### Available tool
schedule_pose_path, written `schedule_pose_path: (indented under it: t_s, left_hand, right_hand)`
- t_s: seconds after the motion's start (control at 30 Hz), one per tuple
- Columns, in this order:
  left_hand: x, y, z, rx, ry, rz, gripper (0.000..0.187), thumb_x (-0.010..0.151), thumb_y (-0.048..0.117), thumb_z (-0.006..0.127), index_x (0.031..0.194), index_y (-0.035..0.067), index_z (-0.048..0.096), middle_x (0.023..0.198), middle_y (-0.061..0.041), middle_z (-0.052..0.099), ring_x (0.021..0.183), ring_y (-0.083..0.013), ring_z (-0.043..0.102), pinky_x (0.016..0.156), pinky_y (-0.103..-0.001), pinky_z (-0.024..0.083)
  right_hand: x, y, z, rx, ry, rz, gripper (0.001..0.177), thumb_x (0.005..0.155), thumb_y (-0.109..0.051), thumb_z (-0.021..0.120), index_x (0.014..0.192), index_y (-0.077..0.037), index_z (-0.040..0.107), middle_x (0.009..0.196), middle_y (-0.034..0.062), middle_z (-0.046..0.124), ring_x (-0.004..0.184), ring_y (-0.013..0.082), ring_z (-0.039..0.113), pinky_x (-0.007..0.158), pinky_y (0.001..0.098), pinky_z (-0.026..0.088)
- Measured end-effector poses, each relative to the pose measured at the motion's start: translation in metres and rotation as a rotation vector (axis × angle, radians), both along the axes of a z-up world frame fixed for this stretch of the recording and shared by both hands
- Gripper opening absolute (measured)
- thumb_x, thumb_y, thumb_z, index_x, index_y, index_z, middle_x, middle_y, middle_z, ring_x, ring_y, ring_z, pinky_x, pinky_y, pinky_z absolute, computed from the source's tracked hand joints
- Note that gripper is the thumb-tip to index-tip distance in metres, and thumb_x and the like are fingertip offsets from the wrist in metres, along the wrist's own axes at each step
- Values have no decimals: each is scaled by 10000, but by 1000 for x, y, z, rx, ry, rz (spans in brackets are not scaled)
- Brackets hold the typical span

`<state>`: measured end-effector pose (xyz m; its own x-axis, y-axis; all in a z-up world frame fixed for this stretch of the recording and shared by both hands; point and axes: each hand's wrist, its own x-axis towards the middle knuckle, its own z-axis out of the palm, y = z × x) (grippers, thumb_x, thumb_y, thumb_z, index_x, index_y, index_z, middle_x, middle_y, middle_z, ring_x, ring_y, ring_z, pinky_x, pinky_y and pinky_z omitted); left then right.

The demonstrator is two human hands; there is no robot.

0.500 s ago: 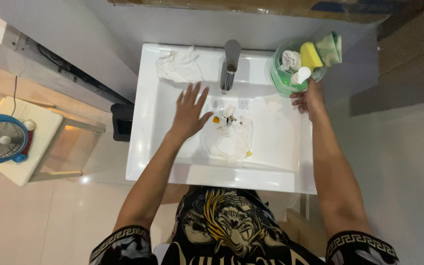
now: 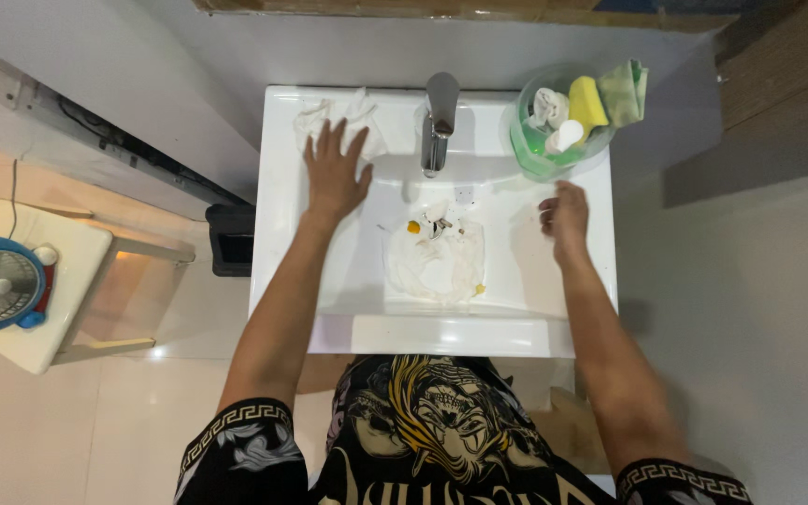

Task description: The person cleans a bathroom sink by hand, using a cloth and a sponge with soap to scrub the basin, faucet, and surrounding surfaces before rinsing them with water.

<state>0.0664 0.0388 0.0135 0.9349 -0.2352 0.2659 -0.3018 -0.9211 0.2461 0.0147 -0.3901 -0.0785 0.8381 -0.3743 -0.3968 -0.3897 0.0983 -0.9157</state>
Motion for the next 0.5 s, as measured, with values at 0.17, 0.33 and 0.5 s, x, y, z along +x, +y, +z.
schedule_pose_path:
  t_s: [0.17, 0.33, 0.5]
  left_hand:
    - [-1, 21, -19, -141, -135, -36, 465, 912, 157, 715, 1370, 120, 640, 1364, -193, 562, 1306, -400, 469, 1048, -588, 376]
    - [-43, -1, -84, 106, 175, -287, 175, 1004, 133, 698, 1176, 146, 730, 963, -121, 683, 918, -327, 646, 774, -502, 492]
    - [-94, -29, -117, 30, 359, -512, 622, 680, 227, 791, 1288, 139, 695, 1273, -174, 599, 1103, -374, 573, 827, -517, 499]
  right_hand:
    - [-36, 67, -27, -578, -91, 759, 412, 969, -245, 682, 1358, -153, 584, 937, 99, 712, 793, 227, 680, 715, 344, 552]
    - [-48, 123, -19, -1026, 164, 1240, 747, 784, -261, 886, 1376, -109, 456, 1302, 222, 477, 1143, 408, 542, 888, 483, 520]
    - [-45, 114, -67, -1218, 247, 1294, 535, 841, 2, 680, 1347, -43, 513, 1340, 235, 497, 1150, 408, 603, 903, 491, 568]
